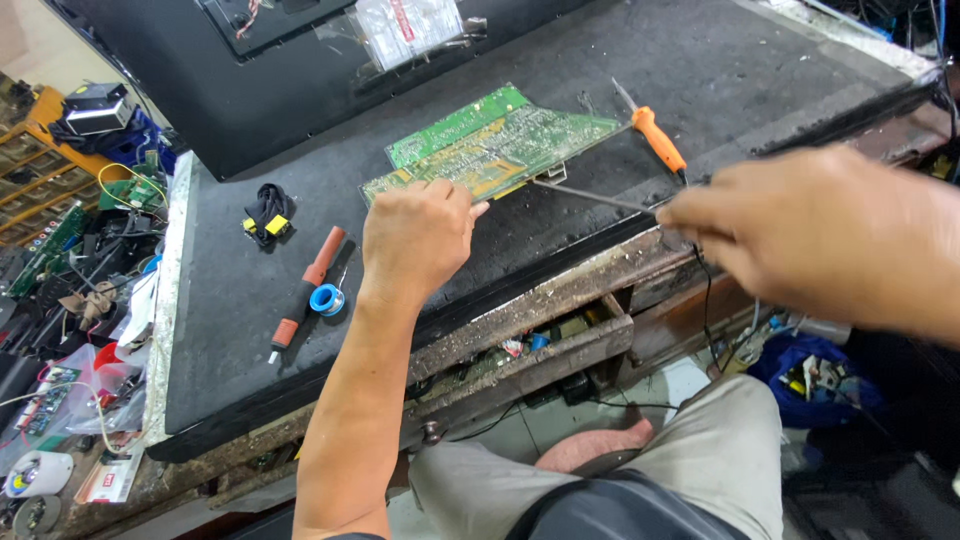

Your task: The person uses a soldering iron and a desoldering pump to remove solder from a green circuit board. They flip the board over to inspect the other side and continue soldering specific points on the board.

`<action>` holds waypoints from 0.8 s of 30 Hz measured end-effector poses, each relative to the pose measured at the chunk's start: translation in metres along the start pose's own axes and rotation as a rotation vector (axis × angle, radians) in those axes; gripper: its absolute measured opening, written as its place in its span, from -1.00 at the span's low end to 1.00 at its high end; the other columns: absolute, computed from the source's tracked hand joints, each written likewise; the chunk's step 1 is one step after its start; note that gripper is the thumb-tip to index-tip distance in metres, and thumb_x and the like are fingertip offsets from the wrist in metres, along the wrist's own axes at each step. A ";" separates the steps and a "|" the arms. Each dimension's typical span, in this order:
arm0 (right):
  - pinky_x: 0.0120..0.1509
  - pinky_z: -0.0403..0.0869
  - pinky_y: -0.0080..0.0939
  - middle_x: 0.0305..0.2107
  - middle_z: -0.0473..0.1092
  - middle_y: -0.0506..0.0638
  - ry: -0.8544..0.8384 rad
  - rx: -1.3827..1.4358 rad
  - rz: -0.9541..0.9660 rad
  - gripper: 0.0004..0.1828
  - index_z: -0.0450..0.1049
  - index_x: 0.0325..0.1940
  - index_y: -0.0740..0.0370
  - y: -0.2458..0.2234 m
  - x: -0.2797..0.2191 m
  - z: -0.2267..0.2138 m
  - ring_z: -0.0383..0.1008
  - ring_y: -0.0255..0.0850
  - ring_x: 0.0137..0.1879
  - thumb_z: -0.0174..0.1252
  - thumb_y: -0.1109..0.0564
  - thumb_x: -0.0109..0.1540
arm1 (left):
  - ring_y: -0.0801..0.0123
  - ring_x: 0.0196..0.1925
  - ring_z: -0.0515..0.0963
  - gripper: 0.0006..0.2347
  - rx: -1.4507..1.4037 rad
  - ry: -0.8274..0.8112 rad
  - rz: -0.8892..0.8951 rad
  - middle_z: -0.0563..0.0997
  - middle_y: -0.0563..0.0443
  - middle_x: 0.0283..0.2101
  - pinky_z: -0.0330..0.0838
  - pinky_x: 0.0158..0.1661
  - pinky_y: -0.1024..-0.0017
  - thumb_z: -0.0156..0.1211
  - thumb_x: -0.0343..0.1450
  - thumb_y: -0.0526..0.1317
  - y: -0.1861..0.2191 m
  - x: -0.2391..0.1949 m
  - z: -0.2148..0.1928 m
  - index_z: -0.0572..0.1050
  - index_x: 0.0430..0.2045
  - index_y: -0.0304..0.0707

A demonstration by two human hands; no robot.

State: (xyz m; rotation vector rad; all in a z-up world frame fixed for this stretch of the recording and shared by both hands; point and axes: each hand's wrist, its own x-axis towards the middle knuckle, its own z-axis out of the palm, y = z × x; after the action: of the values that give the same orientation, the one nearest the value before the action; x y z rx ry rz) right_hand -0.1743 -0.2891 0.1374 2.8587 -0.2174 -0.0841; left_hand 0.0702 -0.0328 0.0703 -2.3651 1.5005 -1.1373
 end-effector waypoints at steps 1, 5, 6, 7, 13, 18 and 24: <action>-0.05 0.70 0.01 -0.24 0.55 -0.34 -0.005 0.003 0.000 -0.62 0.35 0.20 -0.54 -0.005 0.002 -0.020 0.66 -0.17 -0.11 -0.07 -0.27 0.29 | 0.25 -0.49 0.60 -0.72 -0.003 -0.005 0.002 0.61 0.13 -0.49 0.39 -0.53 0.29 0.24 0.54 0.04 -0.003 0.000 -0.001 0.58 -0.50 -0.07; -0.10 0.60 -0.03 -0.27 0.54 -0.23 -0.213 -0.286 -0.072 -0.83 0.33 -0.09 -0.28 -0.018 0.019 -0.086 0.65 -0.12 -0.14 -0.16 -0.17 0.34 | 0.16 -0.49 0.58 -0.76 -0.090 0.049 -0.041 0.61 0.10 -0.50 0.36 -0.55 0.20 0.29 0.51 -0.03 -0.006 0.000 0.001 0.56 -0.52 -0.09; -0.01 0.57 0.00 -0.26 0.60 -0.22 -0.264 -0.306 -0.105 -0.78 0.37 -0.02 -0.26 -0.020 0.026 -0.100 0.63 -0.08 -0.07 -0.06 -0.16 0.27 | 0.17 -0.50 0.58 -0.78 -0.086 0.049 -0.041 0.62 0.10 -0.49 0.37 -0.54 0.22 0.28 0.51 -0.04 -0.008 -0.001 0.001 0.58 -0.50 -0.08; -0.01 0.57 0.00 -0.26 0.60 -0.22 -0.262 -0.301 -0.105 -0.78 0.37 -0.02 -0.26 -0.016 0.033 -0.098 0.63 -0.08 -0.07 -0.06 -0.16 0.27 | 0.17 -0.50 0.58 -0.78 -0.082 0.047 -0.036 0.62 0.10 -0.49 0.37 -0.54 0.22 0.28 0.51 -0.04 -0.009 -0.002 0.000 0.58 -0.50 -0.08; -0.29 0.31 -0.03 -0.68 0.43 -0.13 0.108 -0.293 -0.156 -0.89 0.40 -0.34 -0.32 -0.016 0.032 -0.083 0.47 -0.11 -0.44 -0.04 -0.10 0.25 | 0.24 -0.52 0.54 -0.73 -0.043 0.114 -0.089 0.53 0.18 -0.55 0.29 -0.59 0.25 0.26 0.54 -0.05 -0.008 0.001 0.000 0.50 -0.58 -0.02; -0.32 0.52 0.10 -0.47 0.45 -0.11 -0.088 -0.209 -0.109 -0.73 0.23 -0.18 -0.14 -0.029 -0.003 -0.057 0.61 0.06 -0.37 0.12 -0.21 0.21 | 0.32 -0.52 0.59 -0.71 0.063 0.036 -0.056 0.59 0.17 -0.53 0.38 -0.57 0.36 0.25 0.56 0.05 0.011 0.008 0.007 0.57 -0.53 -0.01; -0.39 0.57 0.06 -0.42 0.42 -0.08 0.168 0.009 -0.080 -0.88 0.34 -0.09 -0.07 -0.035 0.001 0.008 0.57 0.00 -0.43 -0.03 0.02 0.30 | 0.19 -0.53 0.58 -0.70 0.051 0.003 -0.108 0.58 0.12 -0.52 0.34 -0.59 0.24 0.21 0.56 0.04 0.007 0.013 0.026 0.56 -0.55 -0.03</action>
State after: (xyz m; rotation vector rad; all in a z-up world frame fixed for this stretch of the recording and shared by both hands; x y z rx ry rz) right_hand -0.1684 -0.2576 0.1204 2.8635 -0.0700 0.1407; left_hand 0.0846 -0.0541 0.0551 -2.4373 1.3426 -1.1875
